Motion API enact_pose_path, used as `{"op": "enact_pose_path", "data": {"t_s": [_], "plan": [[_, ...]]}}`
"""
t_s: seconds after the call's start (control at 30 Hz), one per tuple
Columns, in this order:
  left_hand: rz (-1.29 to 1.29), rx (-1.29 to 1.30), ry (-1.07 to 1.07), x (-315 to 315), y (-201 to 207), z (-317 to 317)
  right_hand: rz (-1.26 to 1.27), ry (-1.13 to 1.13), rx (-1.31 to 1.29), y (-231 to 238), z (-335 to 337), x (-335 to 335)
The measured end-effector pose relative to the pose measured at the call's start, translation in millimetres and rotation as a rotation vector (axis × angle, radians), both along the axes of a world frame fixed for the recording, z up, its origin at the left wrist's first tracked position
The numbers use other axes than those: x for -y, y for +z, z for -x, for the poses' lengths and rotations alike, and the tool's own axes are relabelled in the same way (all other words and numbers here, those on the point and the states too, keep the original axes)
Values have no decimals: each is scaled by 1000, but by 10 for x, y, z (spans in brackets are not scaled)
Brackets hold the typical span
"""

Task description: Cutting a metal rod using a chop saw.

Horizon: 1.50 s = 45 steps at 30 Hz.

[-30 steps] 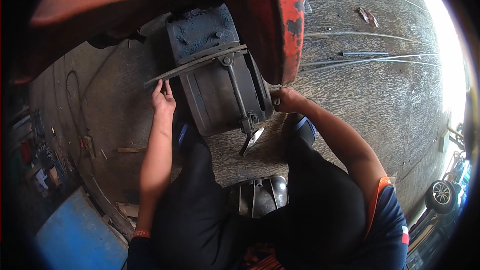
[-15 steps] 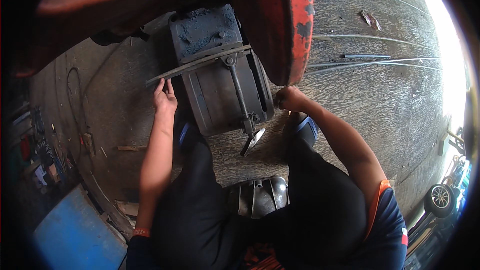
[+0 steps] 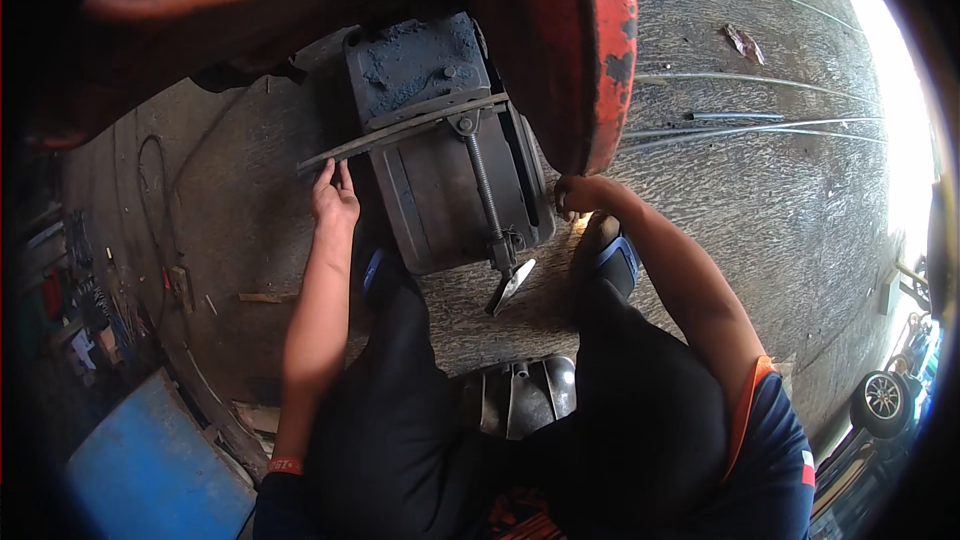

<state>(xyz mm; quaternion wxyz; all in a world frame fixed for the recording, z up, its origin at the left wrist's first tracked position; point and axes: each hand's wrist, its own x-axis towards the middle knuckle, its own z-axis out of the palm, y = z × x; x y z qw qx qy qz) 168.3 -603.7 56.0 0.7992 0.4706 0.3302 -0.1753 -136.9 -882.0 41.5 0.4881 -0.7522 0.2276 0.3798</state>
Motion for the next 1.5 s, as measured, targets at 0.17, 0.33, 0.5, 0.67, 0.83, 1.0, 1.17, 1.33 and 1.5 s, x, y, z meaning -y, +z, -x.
{"op": "enact_pose_path", "data": {"t_s": [0.17, 0.33, 0.5, 0.67, 0.83, 1.0, 1.17, 1.33, 1.5], "plan": [[35, 18, -26, -46, 7, -11, 84, 74, 73, 48, 16, 83], [15, 7, -36, -36, 10, -26, 65, -676, 469, 149, -250, 263], [8, 1, -29, 0, -9, 11, 137, -566, 763, 72, -489, 45], [-22, 10, -21, -97, 35, -56, 173, -382, 673, 119, -684, -83], [-32, -15, -21, 36, -60, 18, -155, -655, 564, -254, -549, 148], [-5, 42, -34, -75, -8, -31, -222, -725, 472, 330, -688, -12], [-36, 5, -12, 9, 5, 13, -115, -579, 515, 298, -704, 71], [-7, -5, -17, -18, -18, -13, 40, -619, 543, 224, -753, 42], [-15, 24, -28, -17, -14, -3, 20, -548, 626, 297, -731, 39]]}}
